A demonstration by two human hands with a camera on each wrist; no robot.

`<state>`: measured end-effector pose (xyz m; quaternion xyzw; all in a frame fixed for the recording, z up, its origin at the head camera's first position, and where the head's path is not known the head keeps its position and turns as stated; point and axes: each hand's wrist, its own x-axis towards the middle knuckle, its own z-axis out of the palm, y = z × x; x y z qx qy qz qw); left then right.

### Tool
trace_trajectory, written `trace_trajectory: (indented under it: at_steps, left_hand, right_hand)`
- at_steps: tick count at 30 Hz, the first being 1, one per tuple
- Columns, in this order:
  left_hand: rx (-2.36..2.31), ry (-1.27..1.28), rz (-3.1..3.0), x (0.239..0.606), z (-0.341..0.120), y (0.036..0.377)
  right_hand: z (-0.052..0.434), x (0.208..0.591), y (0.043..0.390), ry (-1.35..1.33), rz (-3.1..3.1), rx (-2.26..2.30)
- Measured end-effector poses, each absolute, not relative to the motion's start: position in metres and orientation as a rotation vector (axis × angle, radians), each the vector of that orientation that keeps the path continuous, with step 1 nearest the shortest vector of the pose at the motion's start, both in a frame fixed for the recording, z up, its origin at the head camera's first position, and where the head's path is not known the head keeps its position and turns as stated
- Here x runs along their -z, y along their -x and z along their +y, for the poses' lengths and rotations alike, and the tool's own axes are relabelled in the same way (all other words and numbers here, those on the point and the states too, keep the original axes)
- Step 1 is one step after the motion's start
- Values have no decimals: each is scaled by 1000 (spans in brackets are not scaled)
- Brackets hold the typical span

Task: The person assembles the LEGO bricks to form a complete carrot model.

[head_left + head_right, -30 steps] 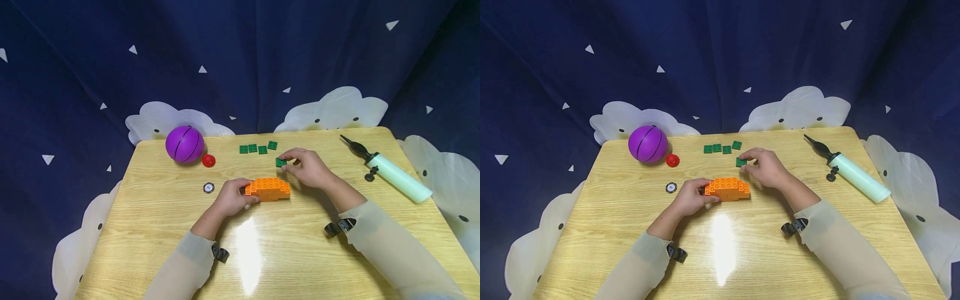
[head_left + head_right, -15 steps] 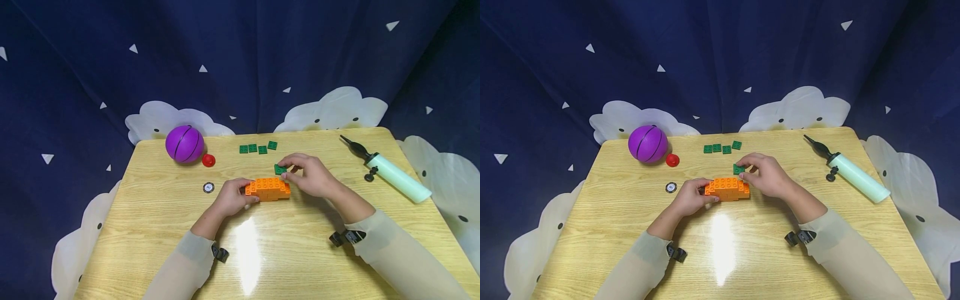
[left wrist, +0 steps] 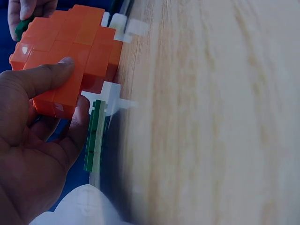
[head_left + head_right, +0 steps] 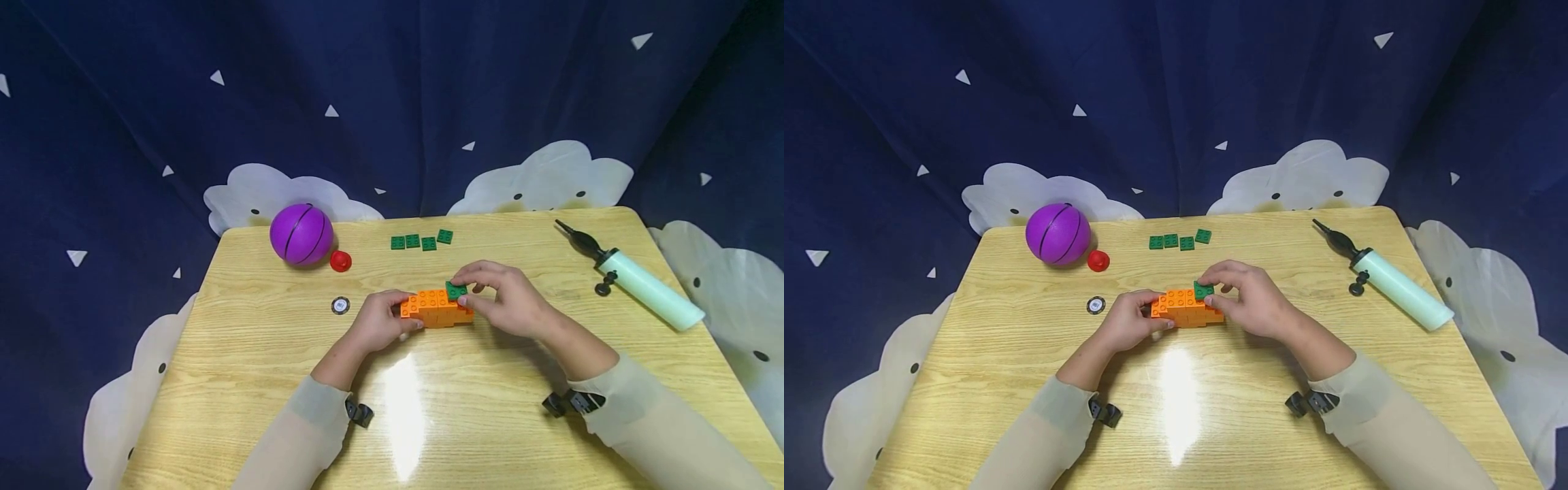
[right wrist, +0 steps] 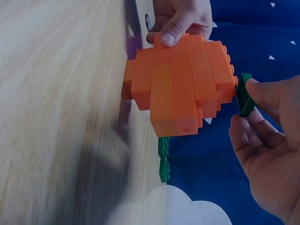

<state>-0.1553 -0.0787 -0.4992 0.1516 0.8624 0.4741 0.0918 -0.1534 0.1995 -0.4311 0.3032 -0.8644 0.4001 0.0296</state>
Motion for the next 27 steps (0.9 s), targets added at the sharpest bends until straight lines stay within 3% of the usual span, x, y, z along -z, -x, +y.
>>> trace_trajectory:
  at_steps: [27]
  left_hand:
    - [-1422, -439, 2550, 498, -78, 155]
  right_hand:
    - [197, 433, 143, -940, -2712, -1135]
